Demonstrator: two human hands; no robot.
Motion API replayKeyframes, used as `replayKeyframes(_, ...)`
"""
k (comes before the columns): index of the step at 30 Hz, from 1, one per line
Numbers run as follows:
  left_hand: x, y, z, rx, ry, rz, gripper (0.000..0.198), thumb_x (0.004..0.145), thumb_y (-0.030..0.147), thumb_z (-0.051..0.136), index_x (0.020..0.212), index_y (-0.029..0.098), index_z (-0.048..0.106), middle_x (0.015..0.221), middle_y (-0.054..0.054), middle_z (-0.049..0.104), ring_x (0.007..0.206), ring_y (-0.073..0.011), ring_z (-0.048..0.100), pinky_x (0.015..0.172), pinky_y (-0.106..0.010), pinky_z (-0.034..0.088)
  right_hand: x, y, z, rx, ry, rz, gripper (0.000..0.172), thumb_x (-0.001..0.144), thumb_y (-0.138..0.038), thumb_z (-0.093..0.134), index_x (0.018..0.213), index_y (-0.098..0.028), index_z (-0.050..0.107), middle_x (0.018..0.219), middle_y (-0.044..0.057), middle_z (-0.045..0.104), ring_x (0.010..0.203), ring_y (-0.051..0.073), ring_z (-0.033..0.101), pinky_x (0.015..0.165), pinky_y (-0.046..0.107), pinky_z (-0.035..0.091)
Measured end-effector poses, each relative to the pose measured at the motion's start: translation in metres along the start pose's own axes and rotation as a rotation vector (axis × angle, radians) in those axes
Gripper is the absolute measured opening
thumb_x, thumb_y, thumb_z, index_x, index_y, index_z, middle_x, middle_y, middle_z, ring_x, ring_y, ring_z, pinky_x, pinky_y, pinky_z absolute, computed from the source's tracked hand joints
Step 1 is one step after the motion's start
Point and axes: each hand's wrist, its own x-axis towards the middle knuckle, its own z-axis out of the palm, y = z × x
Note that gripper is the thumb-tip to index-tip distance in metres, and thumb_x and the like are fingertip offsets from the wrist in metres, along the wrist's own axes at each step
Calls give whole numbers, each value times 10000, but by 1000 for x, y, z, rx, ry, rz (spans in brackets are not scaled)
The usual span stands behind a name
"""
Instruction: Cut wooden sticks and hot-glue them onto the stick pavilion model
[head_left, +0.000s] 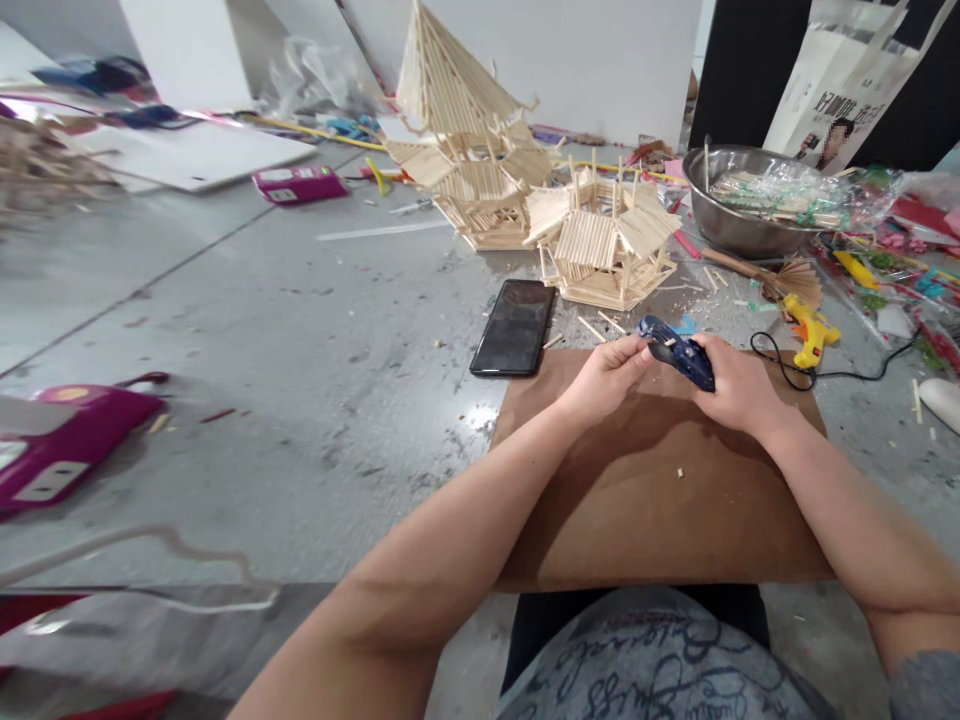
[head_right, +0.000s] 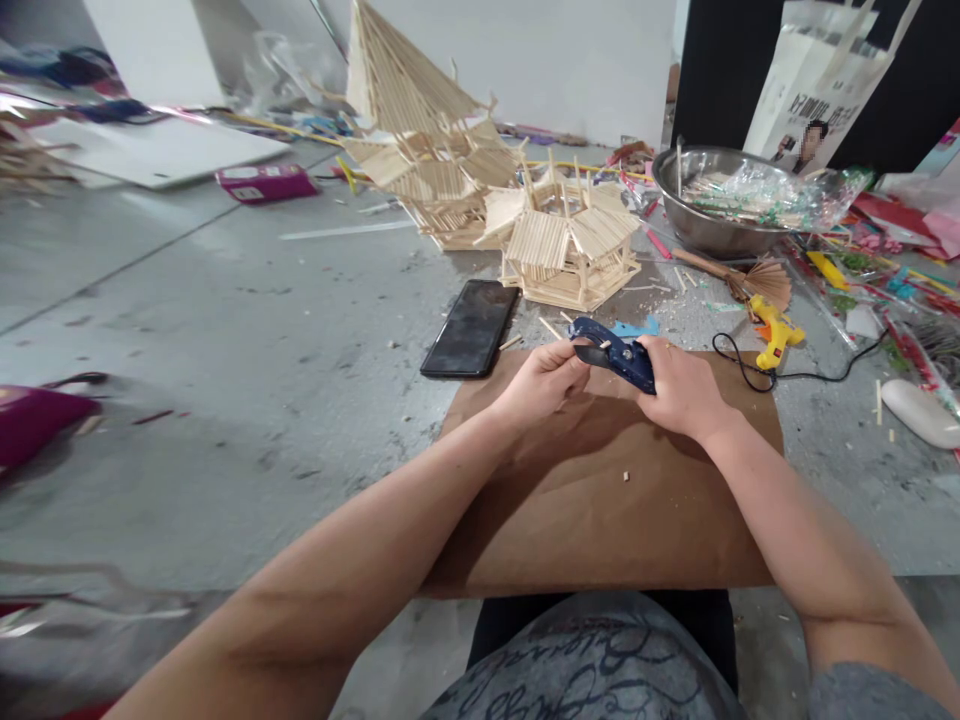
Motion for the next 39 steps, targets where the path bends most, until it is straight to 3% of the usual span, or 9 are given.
replayKeyframes(8,-1,6,3,1,29,-3,413,665,540,597,566,165,456,418,75,299,382,-32,230,384,-211,145,0,-3,-2,5,-11,36,445,660,-217,473,1103,-175,462,994,105,641,849,250,605,658,321,418)
replayKeyframes(19,2,3,0,76,65,-29,347,715,491,569,716,144,582,412,82,291,388,-34,234,398,-200,153,3,-11,-5,-100,-96,197,311,722,-322,470,991,-174,522,756,73,653,703,244,615,575,295,367)
replayKeyframes(23,0,2,2,35,65,-125,309,746,449,552,714,142,560,417,85,281,374,-28,214,381,-193,133,6,-3,-6,-208,-104,324,341,760,-352,455,1046,-176,513,828,94,657,724,248,615,584,305,366)
replayKeyframes(27,0,-2,4,-175,45,-226,220,777,366,537,773,146,544,448,90,260,362,-24,217,367,-177,137,10,10,-3,-327,-76,376,445,780,-431,438,1097,-123,485,965,155,626,824,275,596,655,335,379)
replayKeyframes(32,2,-5,2,-245,62,-223,167,788,260,525,912,150,544,548,53,458,375,-23,359,370,-162,241,11,18,5,-375,-138,355,595,767,-549,434,1138,-84,452,1006,197,592,900,303,564,743,381,361)
replayKeyframes(36,6,-8,-1,-171,157,-156,196,762,319,569,841,147,519,683,8,612,355,-15,406,356,-165,283,10,22,13,-402,-145,344,698,753,-600,423,1213,-75,409,1077,199,565,951,314,539,802,408,328)
replayKeyframes(39,11,-6,-4,-133,319,-144,263,723,384,601,709,148,485,600,21,607,317,-13,386,331,-162,271,9,25,19,-377,-132,313,700,769,-590,404,1232,-65,410,1148,214,536,1025,322,500,837,422,314)
